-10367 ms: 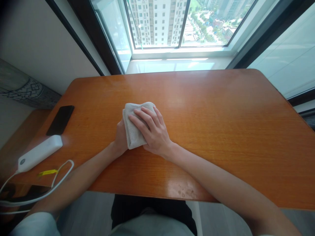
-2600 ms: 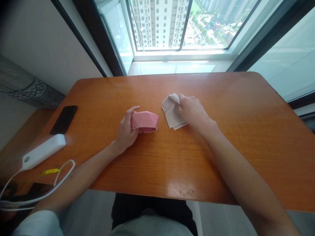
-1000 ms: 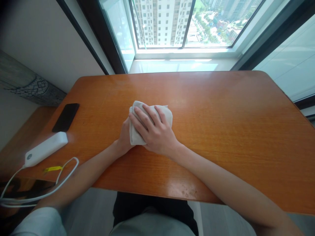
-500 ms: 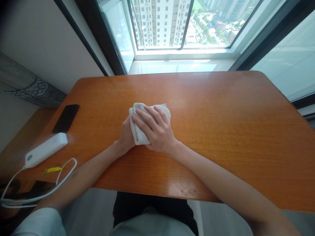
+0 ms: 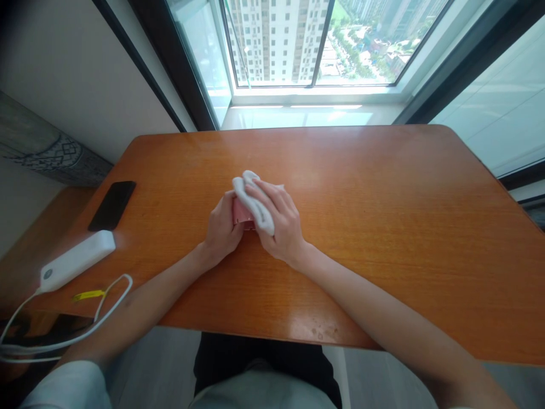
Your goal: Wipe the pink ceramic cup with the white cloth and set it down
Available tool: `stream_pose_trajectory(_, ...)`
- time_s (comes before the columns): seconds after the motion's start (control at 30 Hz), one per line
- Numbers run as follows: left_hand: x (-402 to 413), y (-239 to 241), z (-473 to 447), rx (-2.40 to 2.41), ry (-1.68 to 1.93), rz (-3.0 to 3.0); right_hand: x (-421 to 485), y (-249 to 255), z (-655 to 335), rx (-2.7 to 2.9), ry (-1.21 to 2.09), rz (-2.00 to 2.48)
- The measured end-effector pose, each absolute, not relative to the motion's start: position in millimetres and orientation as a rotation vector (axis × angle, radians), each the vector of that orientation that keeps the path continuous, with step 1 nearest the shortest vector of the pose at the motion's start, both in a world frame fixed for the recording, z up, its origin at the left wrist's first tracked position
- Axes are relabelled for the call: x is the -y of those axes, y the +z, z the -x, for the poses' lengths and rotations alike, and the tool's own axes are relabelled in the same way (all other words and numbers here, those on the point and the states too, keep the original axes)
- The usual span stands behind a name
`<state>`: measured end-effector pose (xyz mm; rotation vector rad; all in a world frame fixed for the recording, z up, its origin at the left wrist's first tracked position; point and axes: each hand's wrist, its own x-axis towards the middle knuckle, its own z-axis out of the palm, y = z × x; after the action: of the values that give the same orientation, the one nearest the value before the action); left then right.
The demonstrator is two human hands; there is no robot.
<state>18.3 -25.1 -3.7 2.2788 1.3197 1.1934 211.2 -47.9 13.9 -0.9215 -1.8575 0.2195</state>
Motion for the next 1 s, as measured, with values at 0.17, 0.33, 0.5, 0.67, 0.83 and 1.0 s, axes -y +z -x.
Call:
stream_pose_trajectory(0.17,24,-5,-18,-1.337,1.212,-2.27,52,12,-208,1.954,0.131,0.893)
stream_pose_trajectory(0.33,21,-6,-18,-1.354,1.233,-2.239,48,10,-208,2.037,0.11,0.885)
stream_pose_trajectory(0.5,21,5,-21,-1.445,1.289,-2.069,43,10,-204,1.791,0.221,1.049)
stream_pose_trajectory(0.67,21,-1,-23,-1.456,1.269,-2.07,47,12,-201,2.169,0.07,0.823)
stream_pose_trajectory(0.83,21,-1,-26,-1.454,1.286,-2.091,37,9,-205,1.796,0.299,1.042)
stream_pose_trajectory(1.0,24,-2,-22,-1.401,1.285,-2.204,42,10,-205,1.938,0.183,0.923)
